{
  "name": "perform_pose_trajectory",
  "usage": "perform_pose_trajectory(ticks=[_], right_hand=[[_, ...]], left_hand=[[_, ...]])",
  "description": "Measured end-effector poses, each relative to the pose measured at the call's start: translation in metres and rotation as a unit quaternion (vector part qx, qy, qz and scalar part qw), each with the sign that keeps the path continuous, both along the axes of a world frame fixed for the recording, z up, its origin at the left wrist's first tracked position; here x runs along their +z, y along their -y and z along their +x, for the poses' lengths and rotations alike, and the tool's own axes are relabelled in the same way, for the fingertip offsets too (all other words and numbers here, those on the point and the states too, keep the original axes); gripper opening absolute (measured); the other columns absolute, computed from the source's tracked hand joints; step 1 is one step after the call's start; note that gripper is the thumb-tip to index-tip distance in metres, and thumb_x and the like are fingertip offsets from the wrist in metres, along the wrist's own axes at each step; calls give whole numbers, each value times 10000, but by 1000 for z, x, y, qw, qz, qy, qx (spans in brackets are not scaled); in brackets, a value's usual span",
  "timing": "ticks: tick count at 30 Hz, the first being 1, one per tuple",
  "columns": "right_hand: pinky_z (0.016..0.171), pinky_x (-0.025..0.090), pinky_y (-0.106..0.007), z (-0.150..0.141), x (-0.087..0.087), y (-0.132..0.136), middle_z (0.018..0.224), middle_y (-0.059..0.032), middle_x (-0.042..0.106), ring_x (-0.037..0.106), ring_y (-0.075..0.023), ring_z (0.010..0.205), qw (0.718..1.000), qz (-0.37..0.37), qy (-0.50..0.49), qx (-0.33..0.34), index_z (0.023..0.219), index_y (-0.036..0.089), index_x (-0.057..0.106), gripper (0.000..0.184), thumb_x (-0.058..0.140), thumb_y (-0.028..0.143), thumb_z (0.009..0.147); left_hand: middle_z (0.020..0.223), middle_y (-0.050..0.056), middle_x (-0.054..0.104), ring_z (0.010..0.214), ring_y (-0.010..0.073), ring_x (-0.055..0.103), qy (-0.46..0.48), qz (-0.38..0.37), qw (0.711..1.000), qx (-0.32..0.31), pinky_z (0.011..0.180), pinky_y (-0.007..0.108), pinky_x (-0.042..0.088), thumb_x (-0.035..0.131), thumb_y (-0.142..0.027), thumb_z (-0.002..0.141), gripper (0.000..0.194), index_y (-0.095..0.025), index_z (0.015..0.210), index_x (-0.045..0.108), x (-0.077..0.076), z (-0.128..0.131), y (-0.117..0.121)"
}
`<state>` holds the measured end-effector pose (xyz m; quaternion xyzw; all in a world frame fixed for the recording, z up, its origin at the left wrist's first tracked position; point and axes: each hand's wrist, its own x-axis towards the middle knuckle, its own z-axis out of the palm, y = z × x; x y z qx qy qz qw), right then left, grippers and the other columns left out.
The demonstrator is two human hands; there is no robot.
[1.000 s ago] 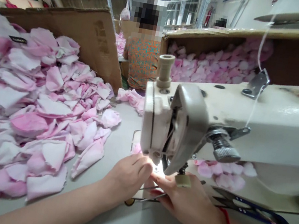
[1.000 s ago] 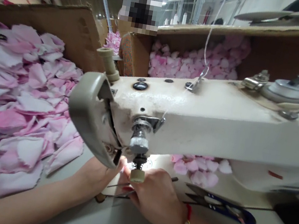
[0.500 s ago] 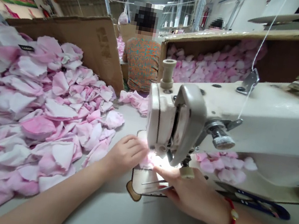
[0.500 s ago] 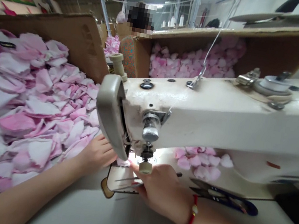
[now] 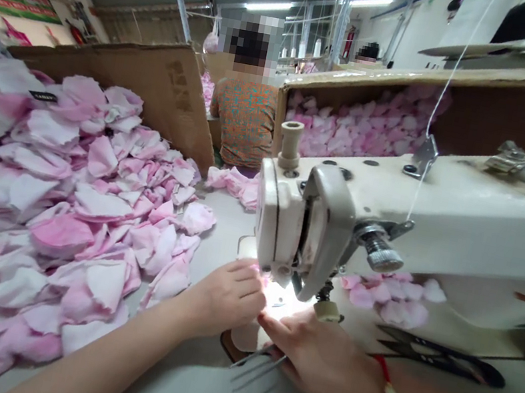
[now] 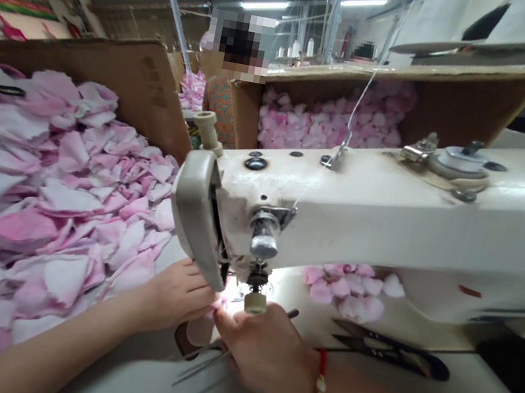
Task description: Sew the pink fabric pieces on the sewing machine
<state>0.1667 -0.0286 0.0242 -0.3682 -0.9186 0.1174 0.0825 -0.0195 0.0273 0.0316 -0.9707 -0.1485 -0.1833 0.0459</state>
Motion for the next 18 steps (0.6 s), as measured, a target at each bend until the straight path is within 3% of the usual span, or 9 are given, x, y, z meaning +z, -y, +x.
perform_pose_trajectory(ticks=[4, 7, 12, 18], right_hand=[[491, 265, -278, 3, -10, 6, 759, -8, 574, 503, -136, 628, 998, 61, 8, 10, 1106, 140, 436, 330, 405, 127, 778], [490, 261, -279, 8, -12, 6, 738, -1, 577, 506, -129, 608, 998, 59, -6, 15, 1087, 139, 455, 311, 407, 124, 780], [512, 275, -290, 13, -9, -4, 680, 5, 608, 546, -157, 599, 996, 44, -6, -73, 1006, 169, 527, 261, 425, 162, 767], [492, 266, -290, 6, -10, 4, 705, -12, 604, 532, -149, 606, 999, 46, 1, -13, 1123, 105, 453, 382, 445, 120, 741]], left_hand=[[824, 42, 604, 784, 162, 524, 8, -73, 996, 52, 706, 271, 420, 443, -203, 808, 126, -174, 831, 564, 1, 5, 5], [838, 35, 607, 757, 171, 527, 16, -80, 991, 105, 700, 296, 414, 444, -190, 794, 146, -189, 861, 574, 0, 9, 14], [758, 16, 595, 724, 159, 532, 2, -138, 971, 196, 665, 271, 420, 433, -134, 769, 157, -182, 796, 580, -4, 14, 21], [820, 18, 594, 763, 178, 523, -26, -138, 974, 179, 690, 301, 420, 517, -158, 723, 122, -197, 814, 588, 3, 16, 24]])
